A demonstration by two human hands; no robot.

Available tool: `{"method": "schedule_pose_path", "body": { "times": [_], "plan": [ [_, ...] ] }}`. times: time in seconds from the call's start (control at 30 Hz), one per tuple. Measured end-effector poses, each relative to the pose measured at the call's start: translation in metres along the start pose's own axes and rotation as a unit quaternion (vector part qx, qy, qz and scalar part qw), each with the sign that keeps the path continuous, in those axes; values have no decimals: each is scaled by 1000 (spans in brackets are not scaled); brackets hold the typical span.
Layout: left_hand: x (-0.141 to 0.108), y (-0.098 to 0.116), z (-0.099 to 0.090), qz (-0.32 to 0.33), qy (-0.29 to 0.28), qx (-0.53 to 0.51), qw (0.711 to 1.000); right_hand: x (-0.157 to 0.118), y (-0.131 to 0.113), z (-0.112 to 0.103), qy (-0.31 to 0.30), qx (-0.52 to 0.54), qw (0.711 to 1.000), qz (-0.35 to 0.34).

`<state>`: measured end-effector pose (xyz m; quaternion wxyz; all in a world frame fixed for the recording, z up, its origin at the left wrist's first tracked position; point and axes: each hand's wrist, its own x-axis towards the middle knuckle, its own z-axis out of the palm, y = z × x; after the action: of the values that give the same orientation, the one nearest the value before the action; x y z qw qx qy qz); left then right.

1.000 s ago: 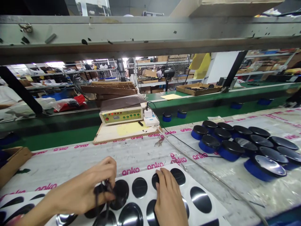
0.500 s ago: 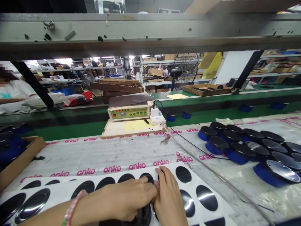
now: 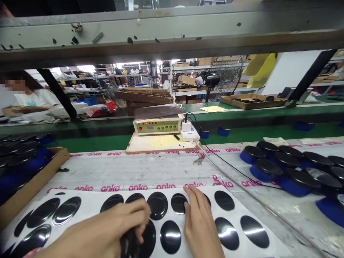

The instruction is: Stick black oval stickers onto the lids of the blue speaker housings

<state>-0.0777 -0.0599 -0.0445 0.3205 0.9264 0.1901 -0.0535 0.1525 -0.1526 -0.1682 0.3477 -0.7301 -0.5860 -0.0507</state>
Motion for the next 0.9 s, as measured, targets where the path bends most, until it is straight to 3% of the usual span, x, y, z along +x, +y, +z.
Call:
{"method": "schedule_pose_path", "body": {
  "times": [0.13,0.27,0.37,0.5,0.63,0.7,0.77,0.9],
  "plan": [
    [27,-4,22,32,-36,110,993,-4,-14,1,-61,30,997,-26],
    [49,-8,22,90,-54,192,976,-6,-14,8,-68,4,997,-37],
    [53,-12,19,122,-85,217,965,-5,-12,10,-65,3,997,-34],
    [21,-19,6,108,-41,170,979,-6,-7,10,-74,5,997,-26],
    [-23,-22,-21,3,52,17,999,-8,-6,8,-96,20,995,-9],
    [-24,-19,-29,-17,90,-4,996,-8,-9,9,-88,35,995,10],
    [-4,-15,-29,25,90,22,995,-7,-13,10,-68,50,996,27],
    [72,-11,-16,134,7,156,979,-8,-12,15,-58,58,996,35]
  ]
}}
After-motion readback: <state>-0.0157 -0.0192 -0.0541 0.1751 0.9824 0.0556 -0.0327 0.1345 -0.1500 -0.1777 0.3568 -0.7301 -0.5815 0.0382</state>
